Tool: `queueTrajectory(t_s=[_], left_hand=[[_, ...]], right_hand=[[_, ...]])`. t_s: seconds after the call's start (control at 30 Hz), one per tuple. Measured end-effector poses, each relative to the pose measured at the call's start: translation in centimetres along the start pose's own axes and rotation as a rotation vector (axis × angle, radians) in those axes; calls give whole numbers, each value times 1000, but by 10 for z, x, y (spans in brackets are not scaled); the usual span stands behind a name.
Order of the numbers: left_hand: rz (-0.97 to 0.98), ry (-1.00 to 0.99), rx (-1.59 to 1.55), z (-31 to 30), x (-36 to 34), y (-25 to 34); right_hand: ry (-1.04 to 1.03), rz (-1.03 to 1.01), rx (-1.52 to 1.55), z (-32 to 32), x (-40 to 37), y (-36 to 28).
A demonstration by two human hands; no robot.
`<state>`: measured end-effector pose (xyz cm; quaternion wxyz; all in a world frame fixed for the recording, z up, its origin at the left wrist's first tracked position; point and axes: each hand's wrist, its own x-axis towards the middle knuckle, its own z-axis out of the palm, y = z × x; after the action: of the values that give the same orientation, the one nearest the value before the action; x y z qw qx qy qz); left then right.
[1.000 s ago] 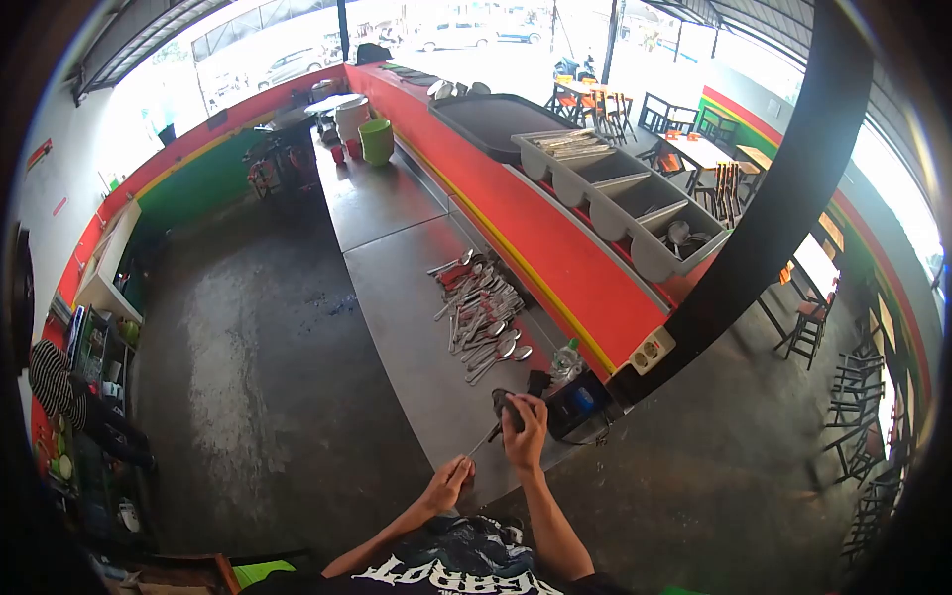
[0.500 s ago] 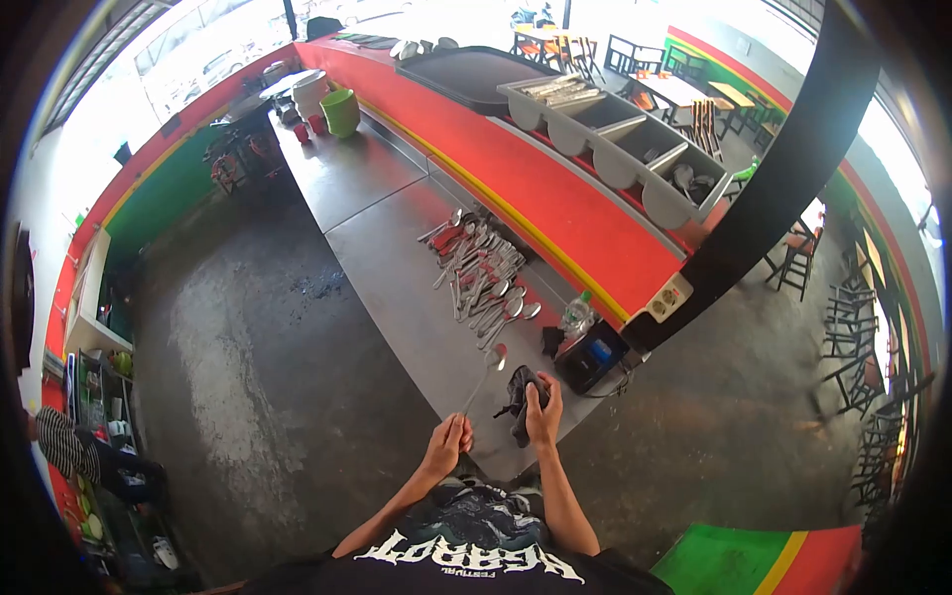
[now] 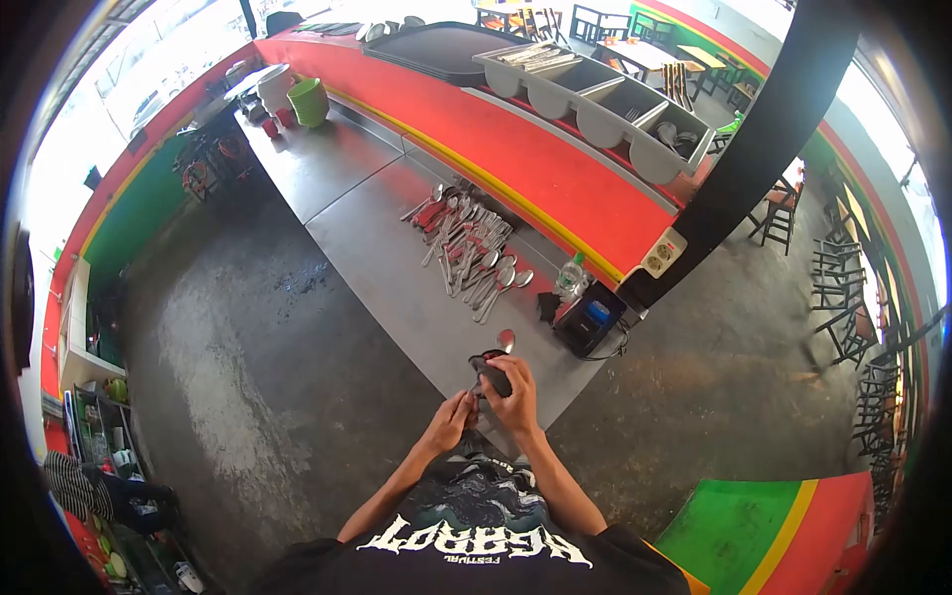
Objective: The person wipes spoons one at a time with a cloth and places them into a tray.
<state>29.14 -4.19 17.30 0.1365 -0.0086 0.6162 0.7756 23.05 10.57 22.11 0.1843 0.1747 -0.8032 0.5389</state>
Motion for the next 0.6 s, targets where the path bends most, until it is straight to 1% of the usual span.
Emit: queueTrajectory(t_s=[0.07, 0.13, 0.23, 0.33, 0.43, 0.47, 0.57, 0.6], left_hand=[[-13, -60, 25, -5, -2, 4], [-47, -121, 57, -6, -10, 15], [-30, -141, 82, -11, -12, 22], [-27, -151, 15, -19, -14, 29], [68, -186, -169, -18, -17, 27], [57, -195, -232, -16, -17, 28], [33, -220, -404, -6, -15, 32], [28, -229, -448, -3, -13, 32]], right_hand=[[89, 23, -60, -1, 6, 6], [123, 23, -101, -5, 14, 16], [208, 64, -147, -10, 22, 37], [314, 144, -190, -17, 31, 58], [326, 280, -55, -20, 32, 79], [246, 320, 42, -21, 30, 84], [131, 233, 146, -7, 15, 98], [82, 219, 133, -6, 11, 84]])
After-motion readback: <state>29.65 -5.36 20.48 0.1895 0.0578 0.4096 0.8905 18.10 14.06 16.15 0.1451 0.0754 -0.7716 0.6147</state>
